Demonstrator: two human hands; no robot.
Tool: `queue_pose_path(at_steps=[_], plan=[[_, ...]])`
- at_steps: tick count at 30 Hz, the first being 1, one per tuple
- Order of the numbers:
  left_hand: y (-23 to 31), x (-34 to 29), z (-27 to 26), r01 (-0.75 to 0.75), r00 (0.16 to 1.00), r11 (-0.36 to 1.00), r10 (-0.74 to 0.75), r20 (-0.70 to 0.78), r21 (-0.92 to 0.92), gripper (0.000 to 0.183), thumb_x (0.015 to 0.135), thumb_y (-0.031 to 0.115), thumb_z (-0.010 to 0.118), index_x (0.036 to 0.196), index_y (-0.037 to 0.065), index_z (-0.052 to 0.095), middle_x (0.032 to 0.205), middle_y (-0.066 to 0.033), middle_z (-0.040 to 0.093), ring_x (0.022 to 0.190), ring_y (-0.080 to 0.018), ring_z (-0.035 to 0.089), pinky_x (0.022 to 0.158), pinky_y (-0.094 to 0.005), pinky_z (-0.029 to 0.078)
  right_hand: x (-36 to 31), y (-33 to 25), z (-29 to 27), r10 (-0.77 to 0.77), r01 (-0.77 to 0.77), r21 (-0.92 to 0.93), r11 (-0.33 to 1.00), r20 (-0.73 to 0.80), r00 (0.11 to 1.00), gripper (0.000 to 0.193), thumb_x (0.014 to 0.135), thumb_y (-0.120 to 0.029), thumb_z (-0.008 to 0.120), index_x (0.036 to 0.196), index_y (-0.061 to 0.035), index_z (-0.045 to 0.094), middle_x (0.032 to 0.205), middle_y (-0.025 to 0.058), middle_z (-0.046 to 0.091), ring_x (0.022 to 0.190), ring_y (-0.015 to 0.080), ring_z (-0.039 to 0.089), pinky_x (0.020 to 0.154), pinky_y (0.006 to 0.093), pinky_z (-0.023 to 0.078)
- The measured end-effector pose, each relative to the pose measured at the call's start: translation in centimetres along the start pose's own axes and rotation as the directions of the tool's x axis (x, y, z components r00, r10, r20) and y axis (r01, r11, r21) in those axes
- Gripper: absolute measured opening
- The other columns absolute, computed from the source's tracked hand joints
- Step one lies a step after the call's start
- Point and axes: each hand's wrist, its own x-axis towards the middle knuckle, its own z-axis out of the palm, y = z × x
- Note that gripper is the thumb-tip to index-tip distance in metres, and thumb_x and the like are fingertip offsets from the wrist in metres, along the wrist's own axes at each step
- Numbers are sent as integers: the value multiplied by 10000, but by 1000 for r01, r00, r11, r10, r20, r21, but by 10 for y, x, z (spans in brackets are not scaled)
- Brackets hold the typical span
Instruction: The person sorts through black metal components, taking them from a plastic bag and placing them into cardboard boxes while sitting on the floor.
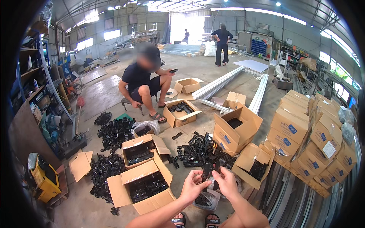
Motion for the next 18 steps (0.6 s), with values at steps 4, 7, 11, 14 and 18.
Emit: queue_pose_path(at_steps=[4,7,11,14,18], plan=[[-6,4,0,35,995,993,-24,101,-112,438,856,-36,753,1230,0,529,1098,-81,683,1010,-125,643,898,-281,536,-5,17,-1,-127,126,-63,990,-12,992,251,961,-170,666,1134,13,660,975,70,605,860,128,612,710,284,522],[-21,3,-7,110,988,982,-92,122,-155,474,849,-11,772,1266,37,552,1079,-71,693,975,-121,659,861,-275,549,-7,21,-1,-9,7,48,999,47,999,219,972,-152,655,1120,8,673,995,40,615,901,112,598,778,271,496],[-18,2,-2,157,980,979,-139,141,-133,486,843,0,783,1278,49,571,1076,-68,698,962,-121,668,848,-275,558,-7,33,-7,21,-23,60,998,39,999,244,947,-173,687,1104,14,683,977,61,641,874,121,619,748,283,511],[-23,2,2,80,992,991,-68,109,-110,499,843,-9,779,1293,43,570,1088,-77,699,978,-131,673,868,-275,561,-7,35,-9,80,-84,49,995,79,994,250,925,-184,709,1079,13,696,962,82,649,848,135,634,721,301,522],[-23,0,1,-8,994,998,14,107,-58,525,850,-19,768,1328,30,558,1107,-93,700,1005,-141,674,908,-283,558,-10,22,-9,55,-63,77,995,101,993,248,924,-180,706,1083,9,698,960,81,662,822,130,643,717,293,519]])
